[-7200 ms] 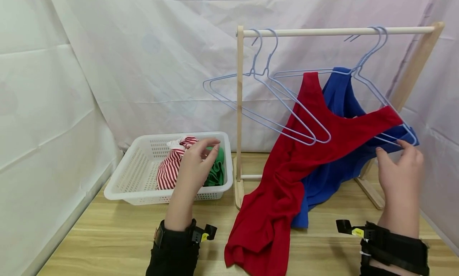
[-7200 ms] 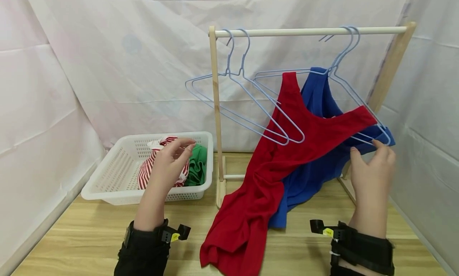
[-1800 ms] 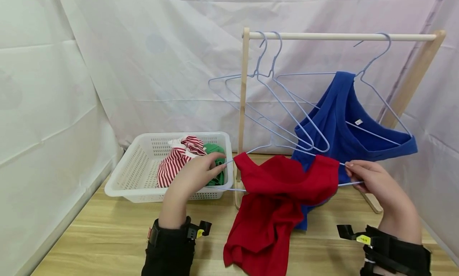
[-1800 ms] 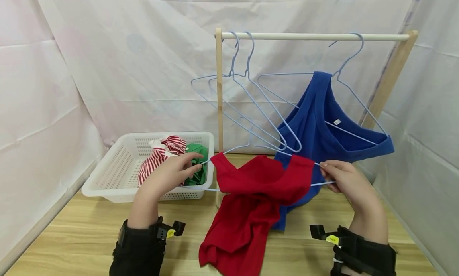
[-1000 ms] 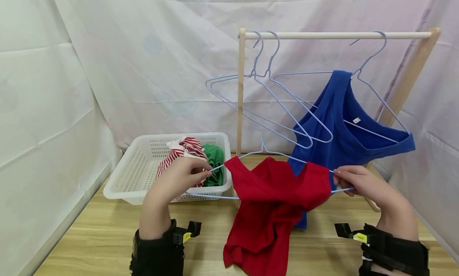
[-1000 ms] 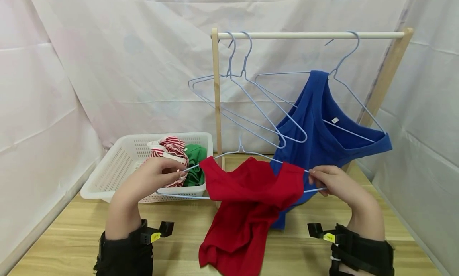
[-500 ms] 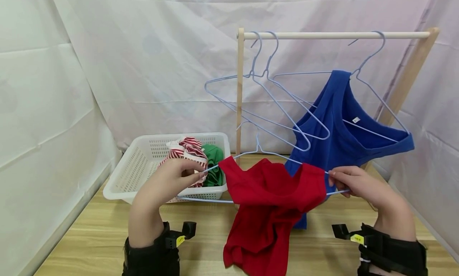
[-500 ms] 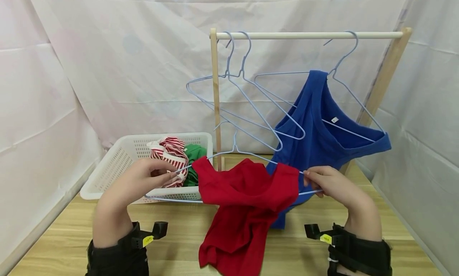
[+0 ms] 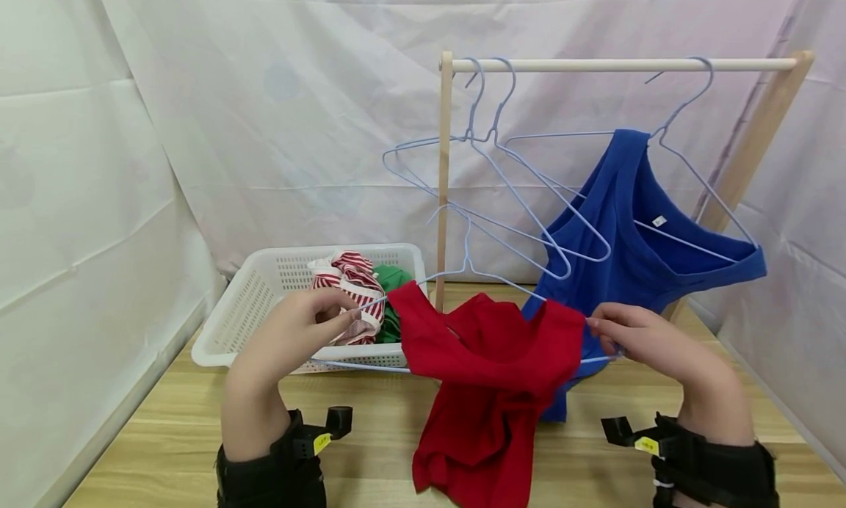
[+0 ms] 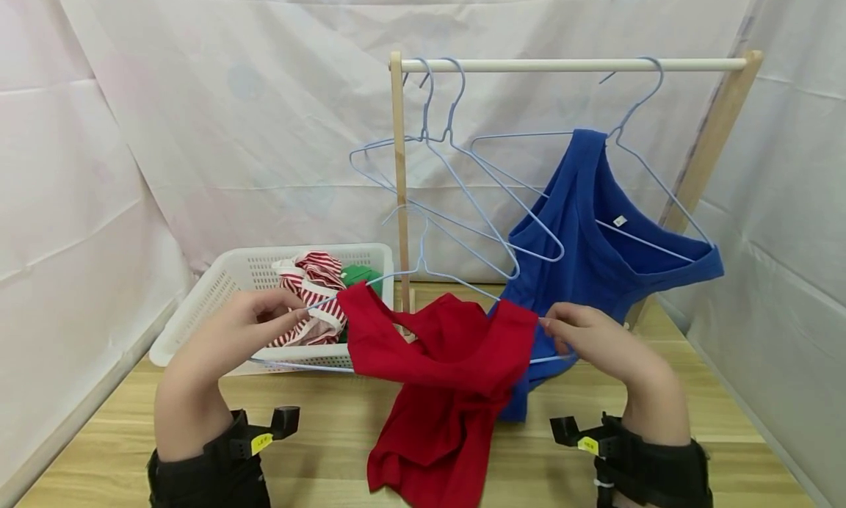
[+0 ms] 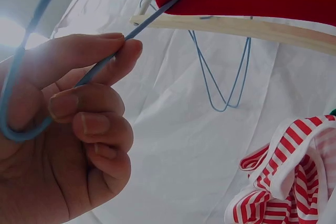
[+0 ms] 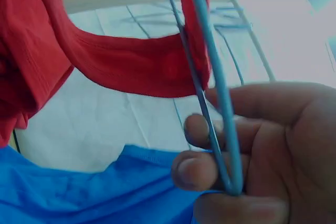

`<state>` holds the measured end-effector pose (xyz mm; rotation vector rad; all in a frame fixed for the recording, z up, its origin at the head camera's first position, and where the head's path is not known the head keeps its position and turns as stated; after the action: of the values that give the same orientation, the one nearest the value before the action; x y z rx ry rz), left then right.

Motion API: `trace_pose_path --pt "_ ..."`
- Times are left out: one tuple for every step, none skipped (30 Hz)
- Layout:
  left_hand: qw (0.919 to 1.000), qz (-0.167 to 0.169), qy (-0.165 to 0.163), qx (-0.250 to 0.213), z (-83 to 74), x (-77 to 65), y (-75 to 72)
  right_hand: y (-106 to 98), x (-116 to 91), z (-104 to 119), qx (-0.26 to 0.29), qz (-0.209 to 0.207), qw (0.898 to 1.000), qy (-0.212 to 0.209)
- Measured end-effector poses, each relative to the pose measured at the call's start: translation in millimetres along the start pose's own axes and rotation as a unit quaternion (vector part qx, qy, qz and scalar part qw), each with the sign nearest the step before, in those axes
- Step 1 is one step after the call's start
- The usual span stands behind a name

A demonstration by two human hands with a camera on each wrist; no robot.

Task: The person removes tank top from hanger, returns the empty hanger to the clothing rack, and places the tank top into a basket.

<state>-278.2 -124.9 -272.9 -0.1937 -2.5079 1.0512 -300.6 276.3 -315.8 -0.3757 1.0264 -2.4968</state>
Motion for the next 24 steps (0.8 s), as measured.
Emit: trace_pose_path --pt "1.0 -0.008 0.0 0.004 0.5 -0.4 -1.7 1 0 3 -0.013 -0.006 1.0 -0.002" --pt "0.9999 -0.015 0.001 0.008 1.0 -0.5 -3.1 1 0 6 -0.027 -0.013 1.0 -0.005" --pt "0.9997 -0.023 0.002 0.012 1.4 -0.5 -4.5 2 0 10 -0.04 -0.021 0.999 -0.006" --pt "0.9995 -0.03 0.002 0.012 1.8 -0.4 -5.7 2 0 13 -0.053 -0.029 0.998 -0.005" --pt "0.9992 -0.037 0.001 0.012 2.4 -0.4 -6.9 2 -1 18 -0.069 -0.038 0.997 -0.003" --pt "0.999 -0.043 0.001 0.012 2.8 -0.4 -8.0 2 -2 21 -0.086 -0.045 0.995 -0.001" --pt "0.9987 -0.049 0.002 0.012 3.1 -0.3 -8.9 2 -2 25 -0.102 -0.052 0.993 0.001" --pt "0.9985 -0.053 0.005 0.009 3.0 0.0 -9.5 1 -3 29 -0.117 -0.057 0.992 0.003" --pt "0.9984 -0.056 0.008 0.006 2.9 0.0 -10.0 1 -4 32 -0.13 -0.061 0.99 0.006" --pt "0.998 -0.062 0.011 0.004 2.8 0.0 -10.8 1 -4 35 -0.143 -0.063 0.988 0.007" --pt "0.9976 -0.067 0.014 0.004 2.5 0.1 -11.7 1 -5 39 -0.156 -0.065 0.986 0.006" --pt "0.9972 -0.072 0.018 0.001 2.2 0.1 -12.3 1 -5 42 -0.168 -0.068 0.984 0.005" --pt "0.9968 -0.077 0.022 0.0 2.0 0.2 -13.0 1 -6 45 -0.175 -0.071 0.982 0.004" --pt "0.9963 -0.082 0.025 -0.002 1.6 0.2 -13.6 1 -6 47 -0.183 -0.073 0.98 0.003" --pt "0.9959 -0.086 0.028 -0.003 1.5 0.2 -14.2 1 -6 50 -0.19 -0.077 0.979 0.002" --pt "0.9954 -0.09 0.03 -0.004 1.3 0.3 -14.7 1 -7 52 -0.197 -0.081 0.977 0.0" --pt "0.9952 -0.092 0.034 -0.005 0.8 0.3 -14.8 1 -7 53 -0.203 -0.084 0.976 -0.002" --pt "0.995 -0.093 0.037 -0.005 0.3 0.3 -14.6 0 -7 55 -0.208 -0.089 0.974 -0.003" --pt "0.9948 -0.093 0.042 -0.003 -0.5 0.3 -14.4 0 -8 56 -0.212 -0.092 0.973 -0.006" --pt "0.9944 -0.094 0.047 -0.002 -1.7 0.3 -14.1 -1 -8 57 -0.213 -0.095 0.972 -0.008" --pt "0.9942 -0.094 0.053 -0.001 -3.1 0.5 -13.4 -1 -8 59 -0.214 -0.098 0.972 -0.011" --pt "0.9938 -0.094 0.06 0.001 -4.5 0.7 -12.7 0 -9 60 -0.215 -0.099 0.971 -0.016" --pt "0.9932 -0.094 0.067 0.003 -6.2 1.0 -11.8 0 -9 61 -0.214 -0.1 0.972 -0.019" --pt "0.9928 -0.094 0.075 0.003 -7.9 1.3 -10.7 1 -9 63 -0.214 -0.101 0.971 -0.024"
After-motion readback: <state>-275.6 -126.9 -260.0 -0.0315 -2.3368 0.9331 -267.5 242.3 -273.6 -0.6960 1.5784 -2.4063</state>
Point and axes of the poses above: each hand's wrist, its own x-axis towards the middle knuckle, its own y-axis out of the palm, z = x × y, the point moved 7 cm from there along x, towards the middle knuckle, and after that the axes turned 6 degrees about -y, right-handed, at the moved point
